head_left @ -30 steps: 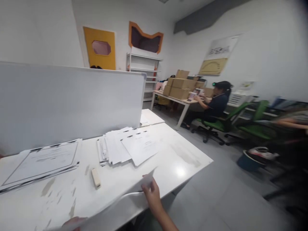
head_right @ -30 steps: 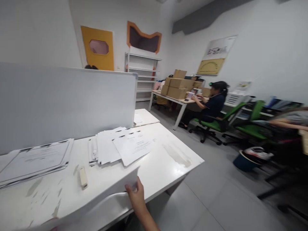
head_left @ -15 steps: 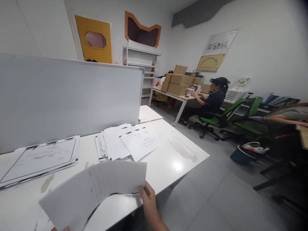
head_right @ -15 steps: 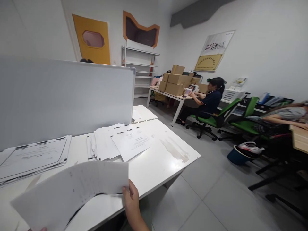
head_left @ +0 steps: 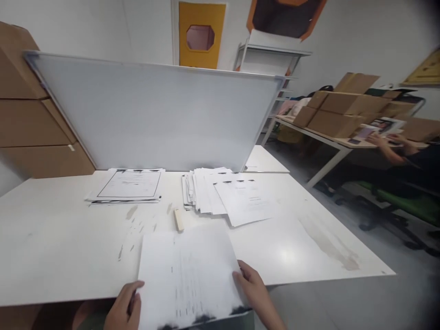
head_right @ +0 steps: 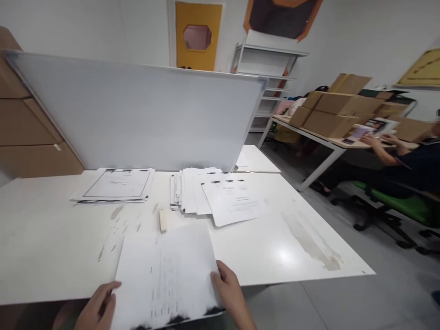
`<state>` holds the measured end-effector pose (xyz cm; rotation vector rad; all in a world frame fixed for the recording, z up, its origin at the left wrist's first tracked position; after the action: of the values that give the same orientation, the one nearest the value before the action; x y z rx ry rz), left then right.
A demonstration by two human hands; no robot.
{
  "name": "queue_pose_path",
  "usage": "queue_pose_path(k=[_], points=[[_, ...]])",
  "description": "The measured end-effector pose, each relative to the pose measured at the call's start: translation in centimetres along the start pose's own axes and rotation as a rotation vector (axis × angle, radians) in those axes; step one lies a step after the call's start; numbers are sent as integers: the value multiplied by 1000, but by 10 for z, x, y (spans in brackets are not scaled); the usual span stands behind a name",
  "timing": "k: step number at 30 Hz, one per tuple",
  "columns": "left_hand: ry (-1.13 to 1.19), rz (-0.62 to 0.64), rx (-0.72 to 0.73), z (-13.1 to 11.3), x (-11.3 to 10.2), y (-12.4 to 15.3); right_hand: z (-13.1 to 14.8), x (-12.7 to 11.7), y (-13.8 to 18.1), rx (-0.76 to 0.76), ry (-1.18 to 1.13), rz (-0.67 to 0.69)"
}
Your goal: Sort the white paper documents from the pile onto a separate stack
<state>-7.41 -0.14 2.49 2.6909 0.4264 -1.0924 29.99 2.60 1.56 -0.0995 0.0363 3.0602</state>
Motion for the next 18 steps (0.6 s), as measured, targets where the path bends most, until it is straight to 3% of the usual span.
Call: queue_pose_path(k=[4,10,13,18], points=[[-201,82,-43,-17,2,-7,2,2,-17,16,2,31],[-393,-59,4,-64,0,-18,-6,-15,-33,60,61,-19],[-349,1,169,-105,18,-28,-13,-30,-31,91,86,-26],[-220,253,539,-177,70,-54,-10,-45,-28,120,59,-67]])
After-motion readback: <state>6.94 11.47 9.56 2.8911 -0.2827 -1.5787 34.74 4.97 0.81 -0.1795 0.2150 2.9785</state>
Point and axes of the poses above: each hand's wrist, its own y-axis away from the middle knuckle, its own x-axis out of the palm, z = x × y, the point moved 7 cm from there along -y, towards the middle knuckle, and after that the axes turned 11 degrees about -x, right-handed, at the moved point
